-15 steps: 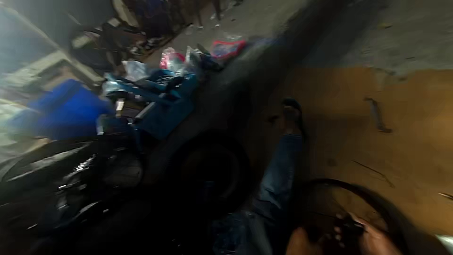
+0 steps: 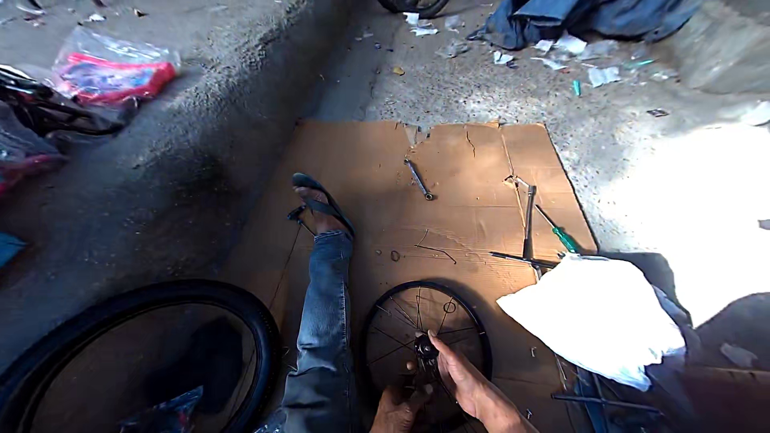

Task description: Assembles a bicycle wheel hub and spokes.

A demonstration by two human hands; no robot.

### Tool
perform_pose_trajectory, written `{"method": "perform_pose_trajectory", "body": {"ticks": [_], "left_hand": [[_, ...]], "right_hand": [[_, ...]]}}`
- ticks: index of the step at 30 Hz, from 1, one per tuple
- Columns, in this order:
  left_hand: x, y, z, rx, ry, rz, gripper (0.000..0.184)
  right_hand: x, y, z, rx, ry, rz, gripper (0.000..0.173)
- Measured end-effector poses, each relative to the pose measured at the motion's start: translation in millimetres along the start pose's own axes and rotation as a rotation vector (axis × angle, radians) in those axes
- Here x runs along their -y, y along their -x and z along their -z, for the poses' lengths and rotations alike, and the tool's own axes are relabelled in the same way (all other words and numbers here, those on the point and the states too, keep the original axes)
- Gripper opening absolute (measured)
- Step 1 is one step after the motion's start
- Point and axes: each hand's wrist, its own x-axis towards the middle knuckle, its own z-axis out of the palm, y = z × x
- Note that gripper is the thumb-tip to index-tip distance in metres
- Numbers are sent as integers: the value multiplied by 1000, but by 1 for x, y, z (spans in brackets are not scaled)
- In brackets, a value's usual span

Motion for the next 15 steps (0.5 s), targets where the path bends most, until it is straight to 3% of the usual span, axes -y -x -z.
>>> {"method": "perform_pose_trajectory", "body": {"ticks": [4,8,11,13,14,15], "left_hand": [[0,-3,9,-85,-153,7,27],[-16,-1,23,-287,-574,-167,31],[-26,4,25,-601,-923,-383,33],[-19,0,24,-775,-1191,-707,29],[-17,0,20,-801,-1244,-817,27],[-15,3,10,-781,-1232,-823,25]], "right_hand": [[-11,18,0,-177,169,42,64],[-32,25,6,-255,407,249,47],[-45,31,12,-145,398,205,38],[-51,38,15,-78,369,170,34],[-53,40,16,-49,360,155,33],[-55,44,16,-19,354,133,33]]}}
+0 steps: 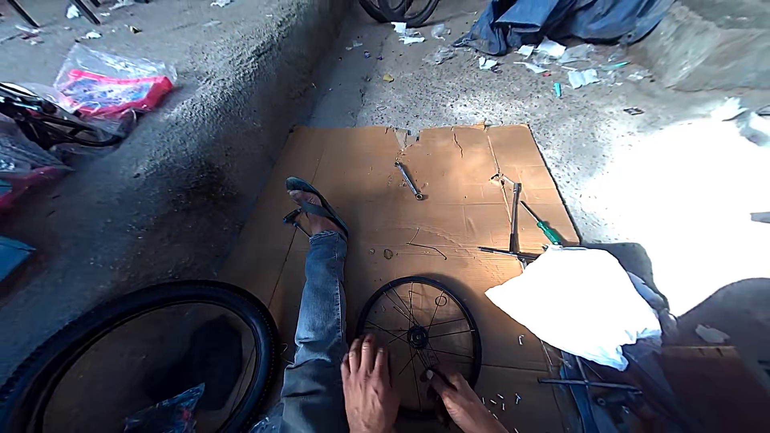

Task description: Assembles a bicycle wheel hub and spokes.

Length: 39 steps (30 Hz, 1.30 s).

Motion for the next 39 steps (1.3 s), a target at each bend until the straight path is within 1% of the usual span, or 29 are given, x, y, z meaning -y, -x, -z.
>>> {"method": "perform_pose_trajectory", "body": {"ticks": [1,2,3,4,5,6,7,8,9,11,12,13,14,15,16,17,18,20,23,27,30,32,36,37,39], "left_hand": [[-13,5,2,95,86,89,27],[-25,8,3,269,263,251,32],[-32,9,-1,444,515,436,36],[-34,11,-10,560,795,614,39],[-37,13,-20,628,1043,760,40],[-41,17,-28,646,1224,847,38],[-45,20,-35,617,1334,889,33],[-50,23,-40,576,1377,918,28],[-54,25,-42,537,1385,950,24],[-56,27,-43,488,1393,1012,22],[-55,28,-41,482,1398,1033,22],[-55,27,-38,486,1398,1047,20],[-55,27,-35,494,1396,1061,20],[-55,27,-32,501,1395,1072,21],[-55,28,-30,504,1399,1075,22],[-54,29,-29,511,1407,1075,22],[-54,29,-29,520,1415,1076,22],[-51,32,-29,551,1427,1064,22],[-48,34,-26,589,1415,1049,21],[-49,34,-31,605,1394,1026,18],[-53,34,-33,632,1383,1021,19],[-53,36,-34,635,1379,1025,19],[-50,38,-33,614,1379,1012,20],[-49,37,-34,611,1380,1016,20],[-50,36,-35,614,1380,1031,19]], "right_hand": [[0,6,0,42,-4,-21,33],[0,13,0,95,6,-39,32],[1,20,0,157,33,-45,31],[1,26,2,226,101,-27,31],[-1,30,4,292,202,14,33],[-4,32,9,340,310,53,36],[-6,33,15,356,406,84,39],[-6,35,23,324,471,92,44],[-3,35,32,240,497,72,48],[4,31,50,14,435,55,49],[8,26,57,-89,388,103,57],[13,21,61,-156,375,188,67],[18,17,64,-181,396,294,75],[23,13,63,-185,425,404,74],[26,10,61,-189,451,501,62],[27,7,58,-211,479,584,45],[27,3,55,-255,526,650,32],[29,1,52,-338,624,722,27],[30,9,46,-445,720,779,28],[27,7,38,-613,668,784,27],[36,1,35,-684,792,833,28],[44,2,33,-648,899,866,29],[50,13,32,-485,1060,1024,23],[48,12,35,-493,1033,1002,23],[45,9,45,-531,830,830,26]]}}
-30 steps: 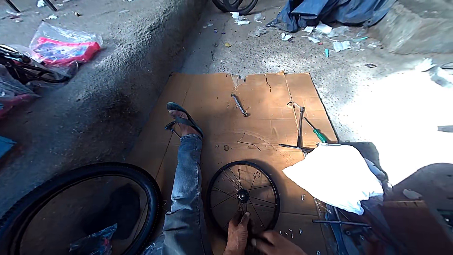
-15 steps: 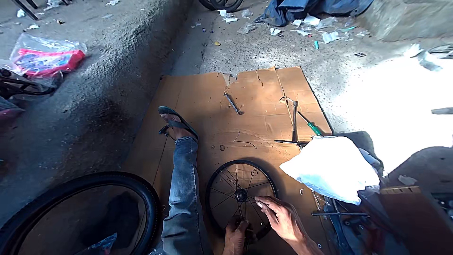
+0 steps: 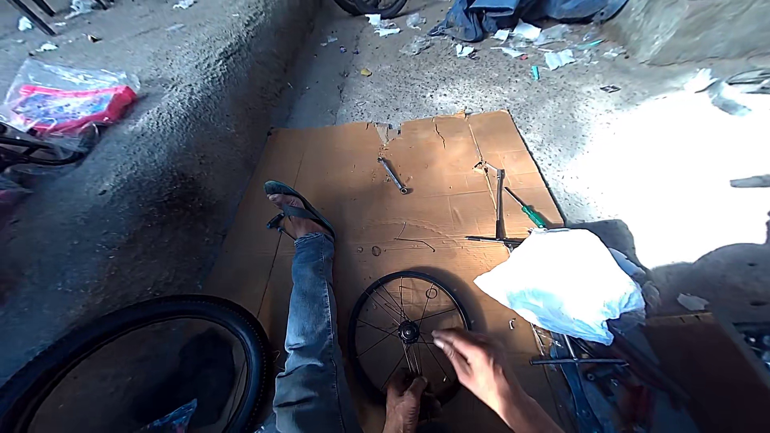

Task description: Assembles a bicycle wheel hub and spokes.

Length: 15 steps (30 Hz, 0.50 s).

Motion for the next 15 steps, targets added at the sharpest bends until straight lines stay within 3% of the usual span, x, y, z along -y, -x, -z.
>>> {"method": "perform_pose_trajectory", "body": {"ticks": [7,9,11,15], "left_hand": [[0,-1,0,-26,17,19,15],[0,0,0,-27,30,27,16],[2,0,0,-26,53,22,16],[1,-2,-1,-2,55,7,14]], "right_hand": [[-20,-2,2,-197,-943,-1015,26],[-29,9,-2,-230,-1071,-1177,26],[-31,30,-4,-173,-1096,-1171,24],[-33,77,-6,239,-854,-761,21]]}}
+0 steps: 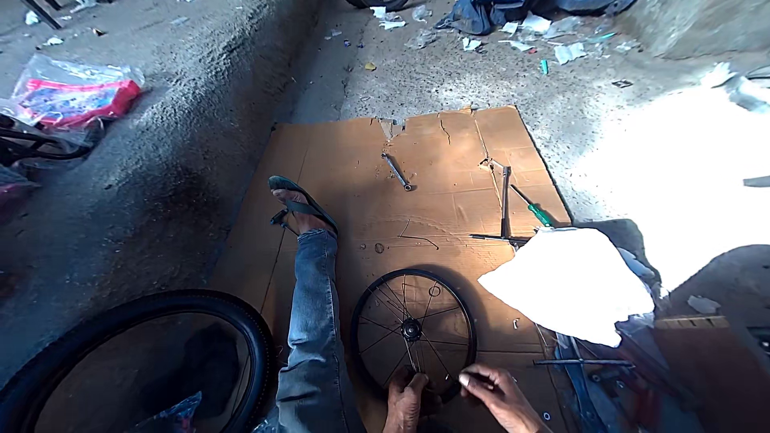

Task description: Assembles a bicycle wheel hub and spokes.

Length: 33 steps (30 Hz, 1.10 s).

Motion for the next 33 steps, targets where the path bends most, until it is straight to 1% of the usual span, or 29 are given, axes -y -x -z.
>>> {"method": "perform_pose_trajectory", "body": {"ticks": [1,2,5,6,8,9,11,12,13,14,16,17,18,19,20,21,22,24,26,27,28,31,33], "left_hand": [[1,0,-1,5,-10,3,14],[2,0,-2,10,-26,4,15],[6,0,-3,38,-75,-4,17],[7,1,-2,60,-78,4,17],[8,2,1,97,-67,39,18],[8,3,3,105,-72,46,18],[7,5,7,100,-96,41,18],[6,6,8,90,-110,38,18],[5,6,8,75,-125,34,16],[3,7,7,52,-141,24,16],[4,3,6,-4,-163,-18,20],[5,1,5,-26,-169,-40,23],[5,0,4,-44,-169,-61,26],[4,-1,3,-57,-158,-82,28],[3,-2,2,-66,-139,-104,29],[2,-2,2,-77,-119,-128,28],[0,-1,2,-90,-106,-140,26],[-3,3,3,-108,-89,-140,21],[-6,6,5,-114,-73,-110,22],[-7,8,5,-120,-64,-98,22],[-8,8,4,-127,-55,-86,22],[-9,8,3,-134,-44,-59,20],[-9,6,4,-116,-50,-67,19]], "right_hand": [[-5,3,-1,90,80,13,23],[-7,3,-5,141,138,14,28],[-1,-12,-17,141,308,8,44],[0,-21,-21,139,358,5,47],[3,-40,-32,156,362,6,47],[6,-48,-37,168,315,10,43],[14,-59,-45,187,201,-25,30],[19,-63,-46,192,192,-49,27],[26,-66,-44,181,265,-65,26],[34,-68,-40,159,439,-64,27],[58,-68,-37,87,922,-52,30],[68,-66,-37,49,1119,-36,31],[74,-66,-39,17,1247,-10,31],[78,-66,-40,2,1314,5,31],[81,-67,-42,14,1325,-1,31],[82,-69,-42,53,1275,-27,31],[81,-71,-43,116,1155,-68,31],[67,-78,-44,204,745,-114,33],[53,-78,-52,210,301,-210,34],[51,-77,-58,207,166,-269,32],[50,-76,-62,207,104,-305,28],[43,-74,-72,152,56,-313,19],[43,-70,-75,135,18,-336,18]]}}
